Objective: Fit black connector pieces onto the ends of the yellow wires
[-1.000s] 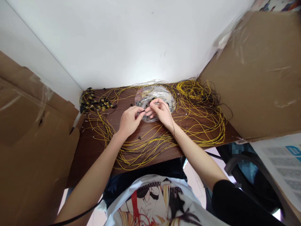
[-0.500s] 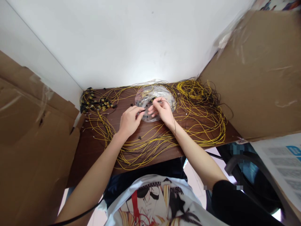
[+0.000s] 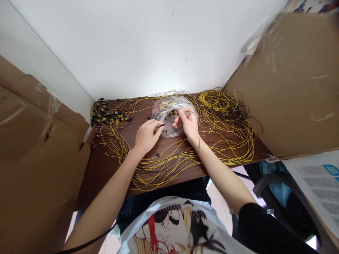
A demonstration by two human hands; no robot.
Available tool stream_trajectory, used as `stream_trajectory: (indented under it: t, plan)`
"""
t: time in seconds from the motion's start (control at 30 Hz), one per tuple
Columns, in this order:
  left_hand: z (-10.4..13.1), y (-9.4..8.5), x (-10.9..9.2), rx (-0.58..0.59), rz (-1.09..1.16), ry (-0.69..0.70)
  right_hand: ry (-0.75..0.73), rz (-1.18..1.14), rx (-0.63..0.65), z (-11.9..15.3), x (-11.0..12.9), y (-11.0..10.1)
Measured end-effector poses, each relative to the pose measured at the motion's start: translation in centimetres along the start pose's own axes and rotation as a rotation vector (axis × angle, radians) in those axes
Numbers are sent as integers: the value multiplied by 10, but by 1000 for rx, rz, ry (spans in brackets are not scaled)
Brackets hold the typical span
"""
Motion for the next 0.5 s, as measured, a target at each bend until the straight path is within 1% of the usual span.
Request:
stream_trajectory:
  t: [0.1,0.17,0.37,0.5]
  plan:
    - [0,-1,0,-5,-6,6,-41,-14,-36,0,3,-2]
    - [0,-1,0,-9,-11,6,-46,-19,-26,0,5,-2]
    - [0,-2,1,-12,-20,-2,-1,45,93,1,6,5]
    - [0,-1,1,-9,-21,-2,-4,106,170,3,5,9]
Point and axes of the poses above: each hand's wrist, its own z-axis away from the middle knuckle, its own y-axis out of the palm, x = y × z, the point moved 4 cm from there along -z, towards the middle knuckle
